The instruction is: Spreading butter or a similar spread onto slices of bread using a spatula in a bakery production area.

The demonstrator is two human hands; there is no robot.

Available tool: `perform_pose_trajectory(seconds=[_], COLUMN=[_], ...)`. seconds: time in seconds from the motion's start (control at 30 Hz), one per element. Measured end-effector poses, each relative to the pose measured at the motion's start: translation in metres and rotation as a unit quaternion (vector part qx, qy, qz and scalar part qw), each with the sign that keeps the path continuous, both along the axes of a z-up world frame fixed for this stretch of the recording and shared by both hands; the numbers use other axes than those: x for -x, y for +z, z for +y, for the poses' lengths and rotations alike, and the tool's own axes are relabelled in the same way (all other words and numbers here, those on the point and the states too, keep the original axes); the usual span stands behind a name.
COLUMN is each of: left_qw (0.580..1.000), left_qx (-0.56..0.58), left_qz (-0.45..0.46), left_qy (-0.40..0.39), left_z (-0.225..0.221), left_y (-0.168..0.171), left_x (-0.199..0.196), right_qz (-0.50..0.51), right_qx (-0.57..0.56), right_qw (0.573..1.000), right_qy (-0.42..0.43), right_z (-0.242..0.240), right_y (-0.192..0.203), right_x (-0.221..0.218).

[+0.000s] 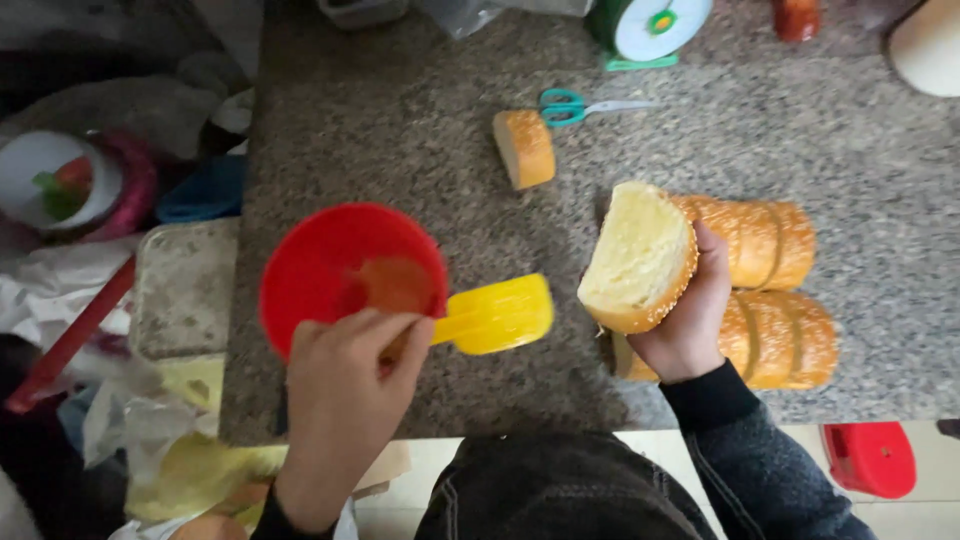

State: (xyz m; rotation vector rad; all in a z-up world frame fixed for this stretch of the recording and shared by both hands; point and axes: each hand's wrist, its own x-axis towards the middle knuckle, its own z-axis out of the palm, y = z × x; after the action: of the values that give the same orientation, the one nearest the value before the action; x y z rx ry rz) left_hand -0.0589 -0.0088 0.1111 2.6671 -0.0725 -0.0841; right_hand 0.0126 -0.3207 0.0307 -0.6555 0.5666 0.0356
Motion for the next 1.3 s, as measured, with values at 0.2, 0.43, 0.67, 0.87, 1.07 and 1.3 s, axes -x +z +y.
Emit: perform_pose_trajectory(seconds=[0.2, 0.43, 0.67, 0.87, 1.07, 1.3], left_qw=[0.987, 0.989, 0.976, 0.976, 0.984, 0.983], left_qx=[0.032, 0.009, -0.042, -0.032, 0.005, -0.023], left_qz=[0.126, 0.064, 0.063, 0.057, 0.013, -0.042], left_qy=[0.096, 0.131, 0.204, 0.209, 0.179, 0.18], left_z=[-0.02, -0.017, -0.018, -0.016, 0.0, 0.034], left_y=[0.007, -0.037, -0.059, -0.066, -0.053, -0.028], left_x=[0.0, 0.021, 0.03, 0.028, 0.021, 0.016], right_qz=[0.013, 0.011, 0.056, 0.045, -0.102, -0.179], right_qx=[0.163, 0.365, 0.476, 0.555, 0.752, 0.778], right_qw=[0.984, 0.903, 0.827, 0.772, 0.639, 0.522], right_qy=[0.067, 0.226, 0.295, 0.305, 0.123, 0.3], right_z=[-0.081, -0.116, -0.101, -0.093, -0.085, 0.014], right_y=[-0.022, -0.095, -0.157, -0.164, -0.154, -0.16], right_x=[-0.083, -0.22, -0.274, -0.275, -0.269, -0.253])
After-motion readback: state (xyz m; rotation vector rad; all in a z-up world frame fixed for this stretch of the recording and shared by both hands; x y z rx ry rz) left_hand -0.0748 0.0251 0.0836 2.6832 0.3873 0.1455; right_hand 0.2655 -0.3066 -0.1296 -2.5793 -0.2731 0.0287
